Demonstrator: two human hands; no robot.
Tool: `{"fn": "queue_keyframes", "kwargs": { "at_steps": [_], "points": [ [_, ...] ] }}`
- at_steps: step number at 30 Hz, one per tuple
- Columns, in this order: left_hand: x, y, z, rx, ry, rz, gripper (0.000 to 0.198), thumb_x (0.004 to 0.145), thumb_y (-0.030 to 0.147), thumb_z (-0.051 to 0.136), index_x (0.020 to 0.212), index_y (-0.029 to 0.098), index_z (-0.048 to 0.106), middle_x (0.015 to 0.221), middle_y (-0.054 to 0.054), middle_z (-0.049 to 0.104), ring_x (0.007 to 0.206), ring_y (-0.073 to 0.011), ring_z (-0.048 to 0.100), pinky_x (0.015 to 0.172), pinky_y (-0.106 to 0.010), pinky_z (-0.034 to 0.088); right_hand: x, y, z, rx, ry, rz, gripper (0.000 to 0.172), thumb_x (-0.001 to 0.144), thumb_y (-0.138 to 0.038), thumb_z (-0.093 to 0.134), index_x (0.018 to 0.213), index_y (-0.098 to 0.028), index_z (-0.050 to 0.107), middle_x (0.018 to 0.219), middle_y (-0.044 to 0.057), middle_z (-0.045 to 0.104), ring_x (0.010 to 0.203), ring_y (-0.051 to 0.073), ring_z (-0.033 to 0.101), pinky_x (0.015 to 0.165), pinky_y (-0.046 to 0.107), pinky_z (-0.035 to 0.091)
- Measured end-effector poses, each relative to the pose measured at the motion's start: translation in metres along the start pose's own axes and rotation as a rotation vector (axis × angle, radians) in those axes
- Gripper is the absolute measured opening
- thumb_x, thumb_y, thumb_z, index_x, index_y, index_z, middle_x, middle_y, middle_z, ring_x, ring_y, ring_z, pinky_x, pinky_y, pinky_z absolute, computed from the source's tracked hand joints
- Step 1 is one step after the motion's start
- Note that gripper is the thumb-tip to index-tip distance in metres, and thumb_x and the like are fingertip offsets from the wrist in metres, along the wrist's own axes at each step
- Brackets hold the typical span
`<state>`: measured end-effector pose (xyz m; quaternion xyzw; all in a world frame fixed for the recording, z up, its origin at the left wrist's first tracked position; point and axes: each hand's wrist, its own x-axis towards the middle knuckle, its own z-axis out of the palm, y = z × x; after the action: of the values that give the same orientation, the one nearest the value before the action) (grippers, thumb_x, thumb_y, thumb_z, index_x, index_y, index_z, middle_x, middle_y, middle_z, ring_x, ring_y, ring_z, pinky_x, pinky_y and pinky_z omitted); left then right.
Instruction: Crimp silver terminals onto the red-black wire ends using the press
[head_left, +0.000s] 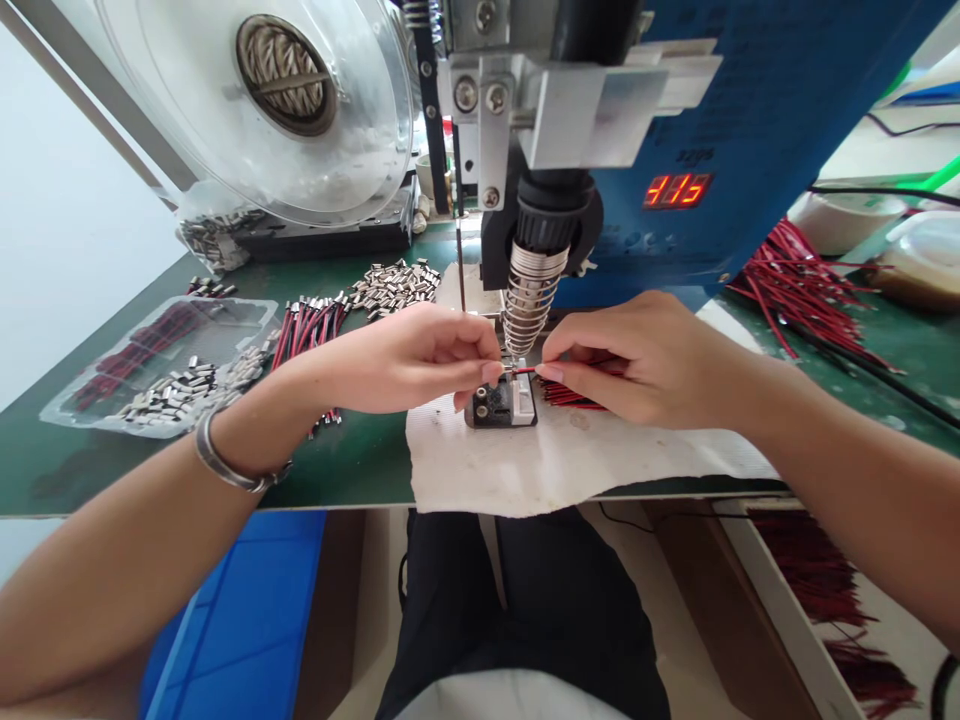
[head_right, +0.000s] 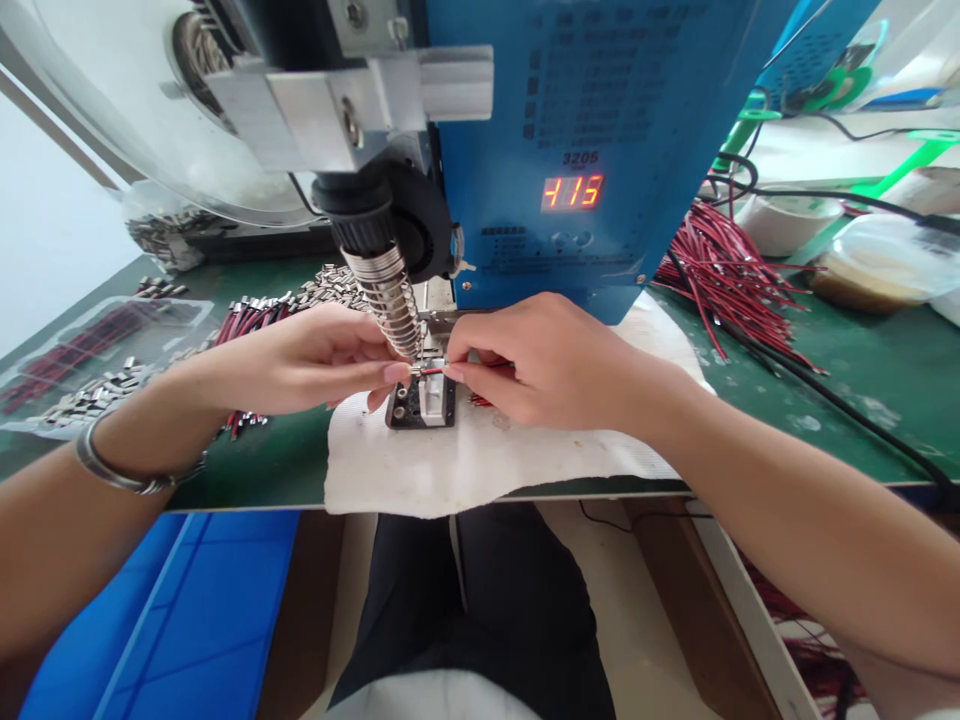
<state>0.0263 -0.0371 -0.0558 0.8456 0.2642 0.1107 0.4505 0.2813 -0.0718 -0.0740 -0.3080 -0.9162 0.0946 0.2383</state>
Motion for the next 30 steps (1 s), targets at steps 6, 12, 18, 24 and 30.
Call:
{"fn": "queue_keyframes", "kwargs": {
  "at_steps": [6,12,18,24,30],
  "points": [
    [-0.0003,-0.0001,-0.0003,0.017,0.002,0.015,0.018,0.098,0.013,0.059,0.081,0.017,0.064,0.065,0.003,0.065,0.053,-0.0046,0.052,0.053,-0.016,0.042,0.0005,-0.0008,0.0012,0.013,0.011,0.002,0.017,0.099,-0.022,0.057,0.084,-0.019,0.064,0.056,-0.007,0.053,0.048,0.009,0.042,0.055,0.026,0.031],
    [-0.0001,-0.0016,-0.0001,0.020,0.007,-0.002,0.016,0.098,0.016,0.060,0.082,0.017,0.064,0.065,0.003,0.065,0.052,-0.0046,0.052,0.049,-0.015,0.039,0.0007,-0.0029,0.0024,0.043,0.013,0.023,0.016,0.099,-0.022,0.057,0.085,-0.019,0.063,0.054,-0.007,0.053,0.046,0.009,0.040,0.055,0.027,0.031],
    [-0.0010,0.0009,0.0006,0.034,0.012,-0.020,0.015,0.097,0.017,0.060,0.083,0.017,0.064,0.065,0.003,0.064,0.051,-0.0050,0.050,0.049,-0.016,0.039,0.0010,-0.0042,0.0053,0.044,0.014,0.080,0.018,0.099,-0.026,0.059,0.082,-0.020,0.060,0.055,-0.007,0.054,0.047,0.010,0.043,0.057,0.028,0.031],
    [-0.0015,0.0005,-0.0004,0.050,0.001,-0.009,0.013,0.098,0.022,0.059,0.088,0.017,0.065,0.067,0.001,0.065,0.058,-0.0082,0.057,0.052,-0.018,0.042,0.0018,-0.0059,0.0039,-0.006,-0.040,0.152,0.019,0.102,-0.032,0.055,0.087,-0.022,0.061,0.061,-0.003,0.060,0.056,0.015,0.053,0.062,0.030,0.033],
    [-0.0013,-0.0001,-0.0003,0.055,0.006,0.008,0.013,0.098,0.021,0.060,0.086,0.017,0.065,0.065,0.001,0.065,0.057,-0.0088,0.057,0.052,-0.019,0.042,-0.0001,-0.0083,0.0050,-0.057,-0.088,0.189,0.023,0.106,-0.036,0.047,0.094,-0.022,0.060,0.079,0.001,0.068,0.069,0.019,0.062,0.064,0.031,0.032]
  ]
}}
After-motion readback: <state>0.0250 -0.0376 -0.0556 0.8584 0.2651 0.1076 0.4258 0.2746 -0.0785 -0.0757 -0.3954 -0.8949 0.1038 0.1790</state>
